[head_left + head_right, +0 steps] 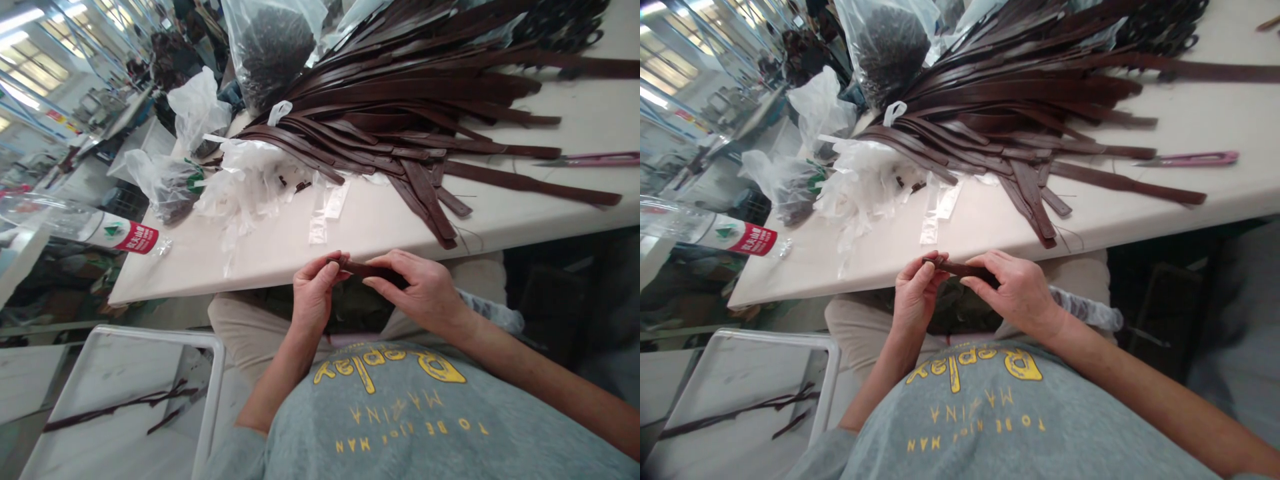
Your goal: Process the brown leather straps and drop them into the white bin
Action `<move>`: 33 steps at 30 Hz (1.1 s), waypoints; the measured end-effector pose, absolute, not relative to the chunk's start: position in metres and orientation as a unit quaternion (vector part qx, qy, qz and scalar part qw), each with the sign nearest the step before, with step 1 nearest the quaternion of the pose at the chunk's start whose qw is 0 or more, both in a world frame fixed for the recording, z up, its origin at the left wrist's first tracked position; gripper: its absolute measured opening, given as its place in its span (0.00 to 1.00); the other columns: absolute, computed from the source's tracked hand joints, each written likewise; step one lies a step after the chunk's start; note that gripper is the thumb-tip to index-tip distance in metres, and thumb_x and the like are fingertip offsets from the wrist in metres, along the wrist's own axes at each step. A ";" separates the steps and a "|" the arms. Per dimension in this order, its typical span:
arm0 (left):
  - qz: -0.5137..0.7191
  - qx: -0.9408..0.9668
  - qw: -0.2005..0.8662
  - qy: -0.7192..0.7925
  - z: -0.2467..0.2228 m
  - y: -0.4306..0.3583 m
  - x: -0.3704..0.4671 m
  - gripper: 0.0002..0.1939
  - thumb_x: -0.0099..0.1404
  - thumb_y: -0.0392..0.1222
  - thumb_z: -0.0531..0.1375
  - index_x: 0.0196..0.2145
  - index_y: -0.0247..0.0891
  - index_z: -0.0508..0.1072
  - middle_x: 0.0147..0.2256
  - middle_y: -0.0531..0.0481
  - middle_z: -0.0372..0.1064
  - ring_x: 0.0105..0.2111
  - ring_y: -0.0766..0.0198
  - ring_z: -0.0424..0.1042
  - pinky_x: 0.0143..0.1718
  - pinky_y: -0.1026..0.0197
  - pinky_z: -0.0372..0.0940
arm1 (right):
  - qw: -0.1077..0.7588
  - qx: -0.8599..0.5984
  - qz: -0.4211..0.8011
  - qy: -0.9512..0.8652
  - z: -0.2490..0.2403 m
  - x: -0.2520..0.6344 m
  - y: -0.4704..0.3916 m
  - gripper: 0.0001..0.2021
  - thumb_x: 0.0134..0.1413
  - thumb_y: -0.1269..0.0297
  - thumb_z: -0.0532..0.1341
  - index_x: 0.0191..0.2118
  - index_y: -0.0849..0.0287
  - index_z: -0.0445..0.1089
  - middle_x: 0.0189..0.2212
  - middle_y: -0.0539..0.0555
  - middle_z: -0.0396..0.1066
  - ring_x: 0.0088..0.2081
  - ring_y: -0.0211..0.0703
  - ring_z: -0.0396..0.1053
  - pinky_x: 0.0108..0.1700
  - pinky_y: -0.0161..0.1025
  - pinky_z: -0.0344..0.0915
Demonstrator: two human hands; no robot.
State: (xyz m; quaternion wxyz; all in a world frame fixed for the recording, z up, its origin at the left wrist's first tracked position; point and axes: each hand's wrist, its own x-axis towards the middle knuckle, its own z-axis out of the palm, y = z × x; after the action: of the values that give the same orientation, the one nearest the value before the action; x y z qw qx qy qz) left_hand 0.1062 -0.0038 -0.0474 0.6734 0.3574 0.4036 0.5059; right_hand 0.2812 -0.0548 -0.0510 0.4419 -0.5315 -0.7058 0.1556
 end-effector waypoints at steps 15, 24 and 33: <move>0.534 0.358 0.651 0.404 -0.044 -0.005 0.102 0.15 0.48 0.48 0.75 0.31 0.39 0.80 0.35 0.50 0.80 0.38 0.60 0.80 0.35 0.64 0.74 | 0.415 -0.515 0.116 -0.740 -0.055 0.282 -0.058 0.09 0.69 0.63 0.57 0.42 0.61 0.72 0.31 0.52 0.72 0.32 0.41 0.71 0.35 0.38 0.65; 0.445 0.386 0.718 0.370 -0.052 -0.010 0.109 0.18 0.48 0.47 0.75 0.37 0.40 0.82 0.37 0.48 0.80 0.38 0.62 0.79 0.46 0.61 0.72 | 0.413 -0.495 0.127 -0.754 -0.052 0.285 -0.054 0.13 0.70 0.64 0.53 0.38 0.61 0.74 0.28 0.52 0.73 0.28 0.39 0.70 0.31 0.36 0.63; 0.457 0.437 0.675 0.380 -0.058 -0.013 0.110 0.13 0.53 0.44 0.73 0.37 0.40 0.82 0.37 0.49 0.80 0.39 0.62 0.78 0.48 0.60 0.70 | 0.375 -0.506 0.211 -0.748 -0.052 0.292 -0.056 0.11 0.66 0.61 0.58 0.46 0.61 0.73 0.38 0.54 0.77 0.36 0.45 0.74 0.38 0.39 0.67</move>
State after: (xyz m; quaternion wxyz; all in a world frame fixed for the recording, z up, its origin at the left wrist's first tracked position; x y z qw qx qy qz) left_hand 0.1104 -0.0125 -0.0578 0.6745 0.4373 0.3805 0.4572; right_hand 0.2917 -0.0559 -0.0516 0.3747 -0.5060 -0.7476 0.2114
